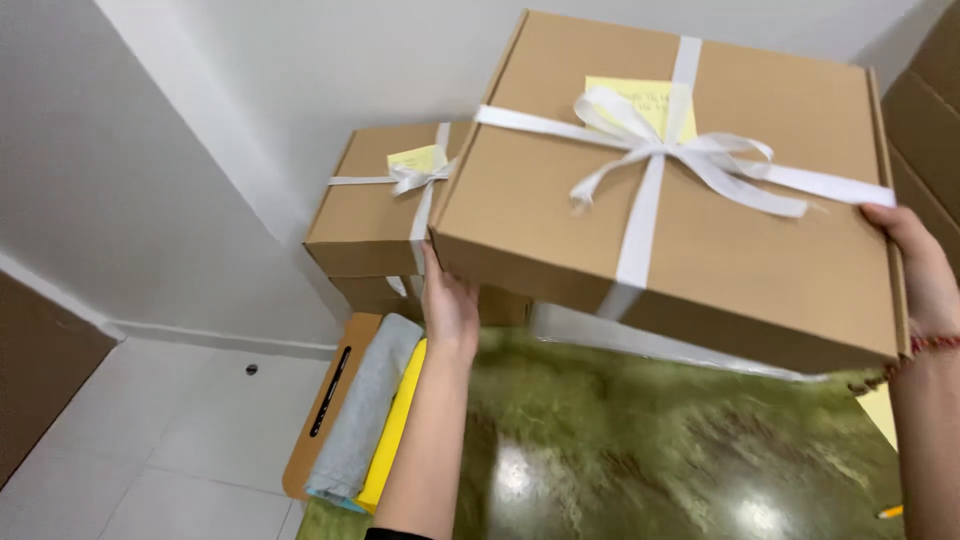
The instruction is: Writing personalized notes on sticky notes, attaching them to gift boxes, and packing garments into plastic bags and then into the boxes.
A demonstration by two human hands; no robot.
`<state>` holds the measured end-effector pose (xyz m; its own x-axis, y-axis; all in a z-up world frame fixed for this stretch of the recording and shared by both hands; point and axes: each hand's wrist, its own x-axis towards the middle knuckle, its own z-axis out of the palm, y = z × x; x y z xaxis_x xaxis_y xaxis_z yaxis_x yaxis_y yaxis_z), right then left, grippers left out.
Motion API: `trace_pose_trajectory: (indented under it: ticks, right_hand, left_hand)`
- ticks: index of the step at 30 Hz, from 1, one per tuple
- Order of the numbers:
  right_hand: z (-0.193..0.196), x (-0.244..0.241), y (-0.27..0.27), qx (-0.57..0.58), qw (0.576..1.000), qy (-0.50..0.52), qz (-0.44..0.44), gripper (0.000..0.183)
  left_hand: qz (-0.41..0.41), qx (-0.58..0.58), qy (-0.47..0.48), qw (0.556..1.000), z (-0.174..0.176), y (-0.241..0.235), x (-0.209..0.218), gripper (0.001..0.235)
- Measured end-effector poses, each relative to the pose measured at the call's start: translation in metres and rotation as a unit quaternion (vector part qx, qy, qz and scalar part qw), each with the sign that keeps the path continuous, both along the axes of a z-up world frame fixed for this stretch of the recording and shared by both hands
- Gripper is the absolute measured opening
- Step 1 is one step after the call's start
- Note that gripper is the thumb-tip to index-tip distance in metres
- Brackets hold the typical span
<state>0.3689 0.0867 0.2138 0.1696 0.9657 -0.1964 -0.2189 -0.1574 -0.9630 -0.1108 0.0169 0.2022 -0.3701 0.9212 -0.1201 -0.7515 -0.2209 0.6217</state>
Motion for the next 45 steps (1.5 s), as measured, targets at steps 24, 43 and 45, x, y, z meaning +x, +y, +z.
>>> trace_pose_trajectory:
  ticks: [24, 43, 45]
  right_hand:
    - [-0.011, -0.352, 0.207, -0.094, 0.982, 0.07, 0.145, 0.068]
    - [0.054, -0.325, 0.13, 0.021, 0.988, -0.049, 0.146, 0.099]
    - [0.063, -0.301, 0.109, 0.033, 0.986, -0.083, 0.138, 0.083]
  left_hand:
    - [0.023, -0.239, 0.409, 0.88, -0.07, 0.055, -0.128, 0.088]
    - [0.108, -0.099, 0.71, 0.689, -0.081, 0.063, -0.05, 0.099]
    - [0.148, -0.116, 0.716, 0.672, -0.091, 0.065, -0.05, 0.103]
